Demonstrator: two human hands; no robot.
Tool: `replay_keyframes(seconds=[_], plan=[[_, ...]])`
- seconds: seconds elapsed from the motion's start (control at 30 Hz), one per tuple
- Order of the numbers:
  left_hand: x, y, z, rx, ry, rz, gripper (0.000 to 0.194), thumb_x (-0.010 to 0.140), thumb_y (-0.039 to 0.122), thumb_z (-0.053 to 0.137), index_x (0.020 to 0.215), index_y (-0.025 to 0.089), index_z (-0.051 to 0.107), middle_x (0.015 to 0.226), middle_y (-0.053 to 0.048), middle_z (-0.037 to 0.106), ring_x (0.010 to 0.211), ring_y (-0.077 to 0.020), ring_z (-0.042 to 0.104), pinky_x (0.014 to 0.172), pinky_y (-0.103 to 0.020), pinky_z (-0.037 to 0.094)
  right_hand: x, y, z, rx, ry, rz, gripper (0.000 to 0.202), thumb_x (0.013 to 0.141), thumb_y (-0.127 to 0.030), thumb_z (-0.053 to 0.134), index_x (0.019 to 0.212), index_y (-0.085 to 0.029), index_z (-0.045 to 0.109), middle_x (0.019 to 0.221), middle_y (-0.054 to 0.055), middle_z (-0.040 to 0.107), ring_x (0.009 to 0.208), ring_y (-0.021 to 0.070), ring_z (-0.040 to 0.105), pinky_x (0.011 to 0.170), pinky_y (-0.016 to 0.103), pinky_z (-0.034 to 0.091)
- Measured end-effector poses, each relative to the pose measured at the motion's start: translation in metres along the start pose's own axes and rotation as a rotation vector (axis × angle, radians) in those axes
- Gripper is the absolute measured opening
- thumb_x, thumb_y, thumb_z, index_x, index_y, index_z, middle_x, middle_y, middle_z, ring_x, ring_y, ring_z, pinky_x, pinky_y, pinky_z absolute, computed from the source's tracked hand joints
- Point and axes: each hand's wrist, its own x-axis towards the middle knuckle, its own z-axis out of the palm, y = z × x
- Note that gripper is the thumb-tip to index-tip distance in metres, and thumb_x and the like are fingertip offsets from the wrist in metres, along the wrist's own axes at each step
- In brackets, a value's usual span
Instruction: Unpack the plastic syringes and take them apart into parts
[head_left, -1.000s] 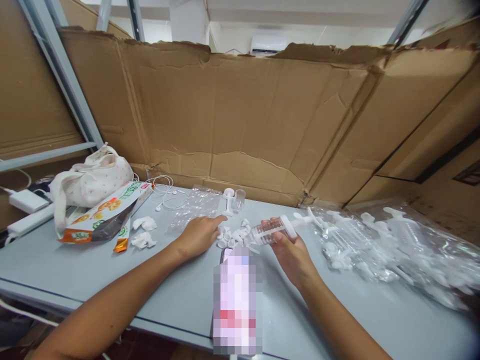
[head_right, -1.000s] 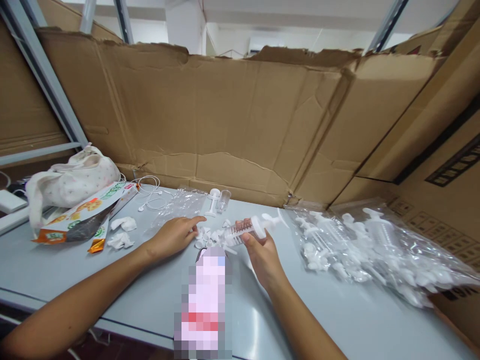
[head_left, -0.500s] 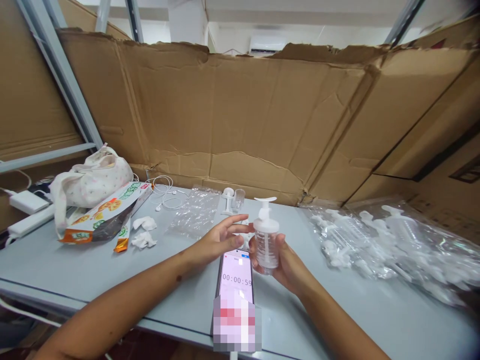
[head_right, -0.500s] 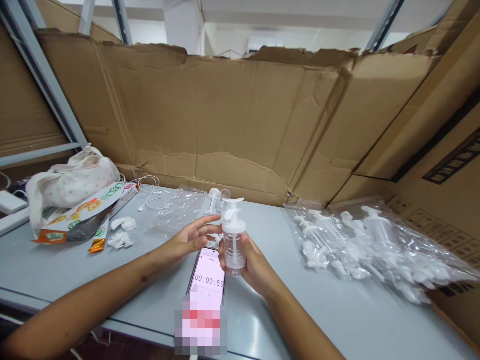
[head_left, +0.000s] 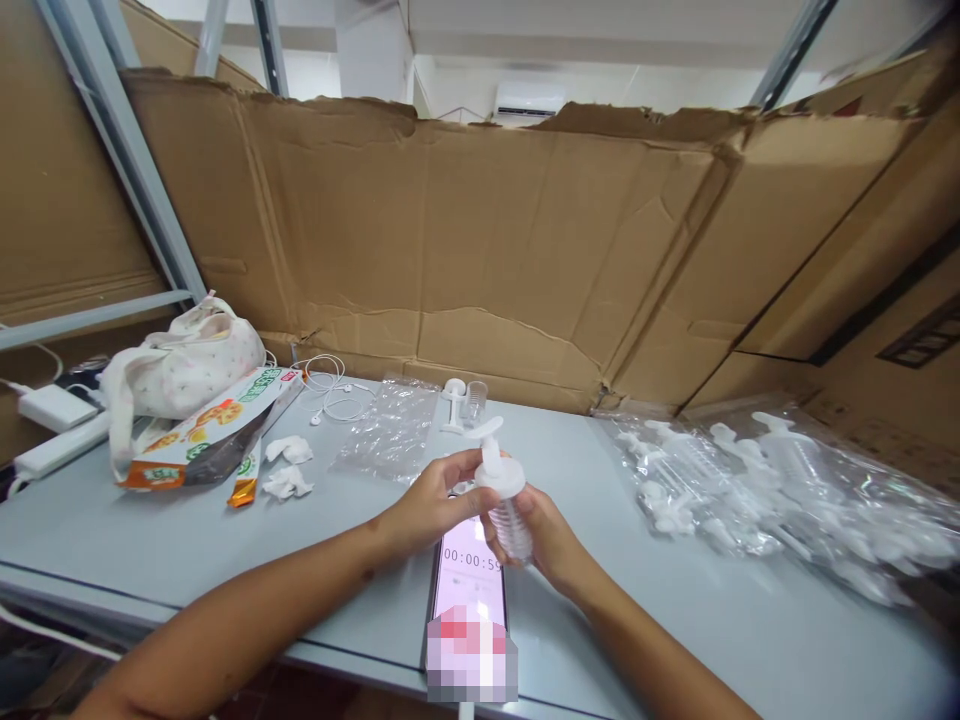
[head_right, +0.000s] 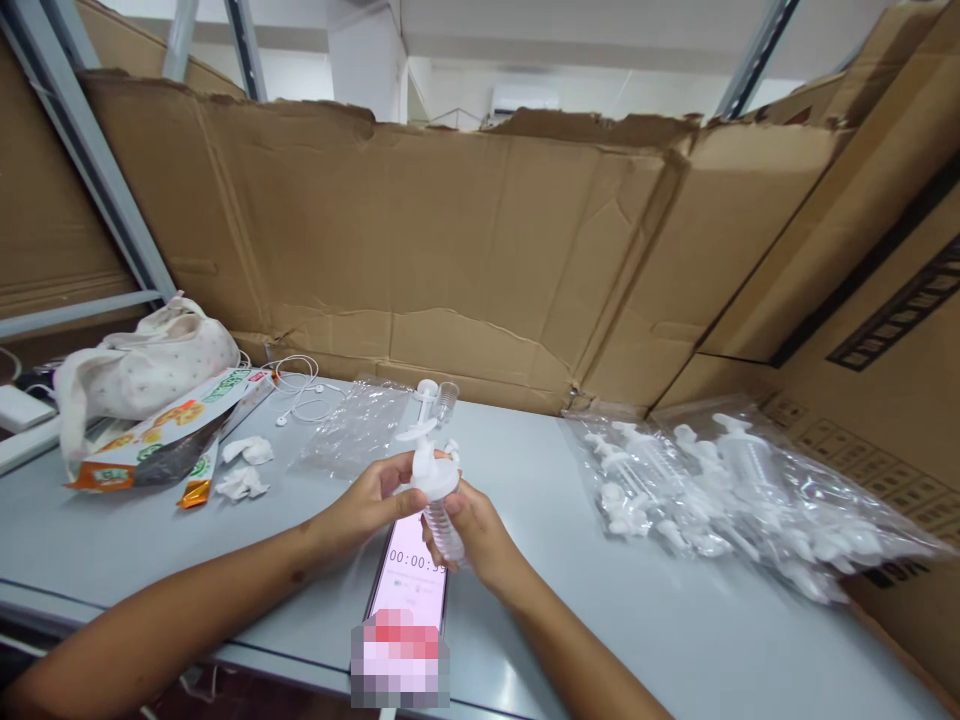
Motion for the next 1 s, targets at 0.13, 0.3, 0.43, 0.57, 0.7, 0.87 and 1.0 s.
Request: replay_keyframes(seconds=[0.13,0.3,0.43,0.57,0.7,0.87,1.0], plan=[[-0.002,-0.004,0.003,0.083,0.074,0.053,0.046,0.075,0.042,0.066,0.110,0.014,0.059,0.108,-0.010,0.063,0.105,-0.0254,0.054,0.092,-0.035,0.039,-0.001,0.005,-0.001,-0.165,0.079,-0.048,0.060,0.077,-0.067,0.046,0.107,-0.015,0.049,0.054,-0.004,0.050,0.038,0.0090,0.038,0.037,0.022,0.030],[-0.001,-0.007,0.010,0.108,0.117,0.071,0.037,0.081,0.037,0.060,0.109,0.014,0.058,0.105,-0.009,0.063,0.101,-0.0234,0.056,0.090,-0.035,0.042,-0.002,0.004,0.001,-0.249,0.130,-0.049,0.066,0.079,-0.066,0.043,0.120,-0.014,0.045,0.053,-0.005,0.045,0.040,0.0099,0.036,0.038,0.024,0.030],[-0.003,-0.005,0.009,0.138,0.110,0.085,0.042,0.079,0.036,0.063,0.115,0.017,0.055,0.115,-0.009,0.060,0.110,-0.0247,0.052,0.097,-0.038,0.038,-0.005,-0.008,0.001,-0.199,0.067,-0.066,0.065,0.078,-0.065,0.046,0.122,-0.017,0.045,0.061,-0.002,0.050,0.046,0.0113,0.041,0.042,0.024,0.033],[-0.004,-0.002,-0.004,0.088,0.062,0.124,0.061,0.076,0.041,0.066,0.129,0.021,0.042,0.128,-0.012,0.053,0.120,-0.0263,0.046,0.101,-0.041,0.035,-0.005,-0.013,-0.003,-0.169,0.020,-0.052,0.055,0.079,-0.062,0.049,0.116,-0.020,0.050,0.067,-0.001,0.052,0.057,0.0139,0.048,0.052,0.025,0.038],[-0.002,0.011,-0.020,0.104,0.075,0.163,0.062,0.079,0.047,0.059,0.132,0.024,0.037,0.126,-0.012,0.054,0.115,-0.0252,0.051,0.092,-0.039,0.042,-0.003,-0.012,-0.008,-0.283,0.079,-0.073,0.040,0.082,-0.053,0.053,0.103,-0.020,0.055,0.088,0.004,0.059,0.078,0.0178,0.054,0.067,0.027,0.042],[-0.001,0.029,-0.027,0.653,0.221,0.167,0.022,0.086,0.033,0.054,0.102,0.021,0.063,0.102,-0.005,0.066,0.091,-0.0169,0.059,0.084,-0.032,0.045,-0.003,-0.015,-0.008,-0.443,0.091,-0.055,0.034,0.082,-0.046,0.054,0.101,-0.018,0.055,0.097,0.006,0.062,0.089,0.0213,0.056,0.077,0.030,0.042],[0.000,0.038,-0.037,0.827,0.276,0.199,0.020,0.085,0.031,0.054,0.099,0.020,0.064,0.097,-0.004,0.067,0.085,-0.0155,0.060,0.077,-0.029,0.047,-0.002,-0.016,-0.013,-0.579,0.117,-0.019,0.032,0.082,-0.046,0.053,0.098,-0.018,0.056,0.092,0.005,0.064,0.084,0.0207,0.057,0.073,0.029,0.043]])
